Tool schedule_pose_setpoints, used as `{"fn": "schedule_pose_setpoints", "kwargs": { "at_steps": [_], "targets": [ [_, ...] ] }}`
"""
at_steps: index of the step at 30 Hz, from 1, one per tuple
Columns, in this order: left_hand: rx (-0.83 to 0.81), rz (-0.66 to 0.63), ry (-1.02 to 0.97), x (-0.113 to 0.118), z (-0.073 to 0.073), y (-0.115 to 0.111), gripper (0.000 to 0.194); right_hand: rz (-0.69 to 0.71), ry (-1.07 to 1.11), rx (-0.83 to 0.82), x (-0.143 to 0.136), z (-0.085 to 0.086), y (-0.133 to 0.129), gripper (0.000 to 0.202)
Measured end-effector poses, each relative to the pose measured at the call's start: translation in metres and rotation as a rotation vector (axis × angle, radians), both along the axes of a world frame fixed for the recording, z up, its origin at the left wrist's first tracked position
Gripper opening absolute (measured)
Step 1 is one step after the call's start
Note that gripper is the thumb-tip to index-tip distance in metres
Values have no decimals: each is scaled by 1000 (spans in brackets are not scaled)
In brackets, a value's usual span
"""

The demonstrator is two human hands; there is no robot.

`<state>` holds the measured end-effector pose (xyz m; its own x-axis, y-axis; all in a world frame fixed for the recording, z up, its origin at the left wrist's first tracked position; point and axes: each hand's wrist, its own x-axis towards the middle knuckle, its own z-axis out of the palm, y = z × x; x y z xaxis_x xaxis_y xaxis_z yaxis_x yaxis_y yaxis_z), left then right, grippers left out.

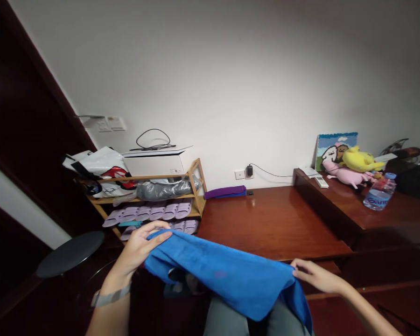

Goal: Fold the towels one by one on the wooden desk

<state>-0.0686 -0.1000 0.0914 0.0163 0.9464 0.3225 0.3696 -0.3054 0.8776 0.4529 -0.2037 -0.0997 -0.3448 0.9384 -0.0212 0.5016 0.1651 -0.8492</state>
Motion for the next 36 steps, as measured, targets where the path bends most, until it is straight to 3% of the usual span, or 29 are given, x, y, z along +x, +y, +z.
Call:
{"fn": "schedule_pose_setpoints", "kwargs": {
  "at_steps": [3, 5, 10, 13, 15, 18, 22, 27, 31, 36],
  "targets": [
    [-6, 51, -57, -8, -3, -3, 55, -260, 29, 194, 11, 14, -5, 40],
    [-4, 110, -139, -13, -8, -3, 57, -353, 11, 312, 16, 15, -8, 35],
    [-61, 148, -218, -13, -28, 4, 56, -227, -116, 277, 19, -25, -16, 33],
    [-120, 142, -235, -11, -38, 9, 56, -416, -77, 384, 31, -36, -18, 39],
    [-101, 198, -302, -14, -43, 12, 58, -539, -62, 437, 41, -32, -20, 40],
    [-64, 260, -327, -25, -51, 18, 58, -503, -92, 343, 51, -24, -23, 39],
    [-90, 234, -131, -37, -62, 26, 55, -442, -87, 248, 58, -22, -28, 45],
    [-25, 203, 97, -39, -78, 38, 61, -450, -180, 302, 76, -7, -30, 40],
    [1, 185, 182, -39, -96, 40, 62, -469, -361, 507, 92, 7, -40, 41],
    [38, 249, 81, -48, -125, 41, 59, -540, -535, 825, 111, 22, -43, 47]
  ]
}}
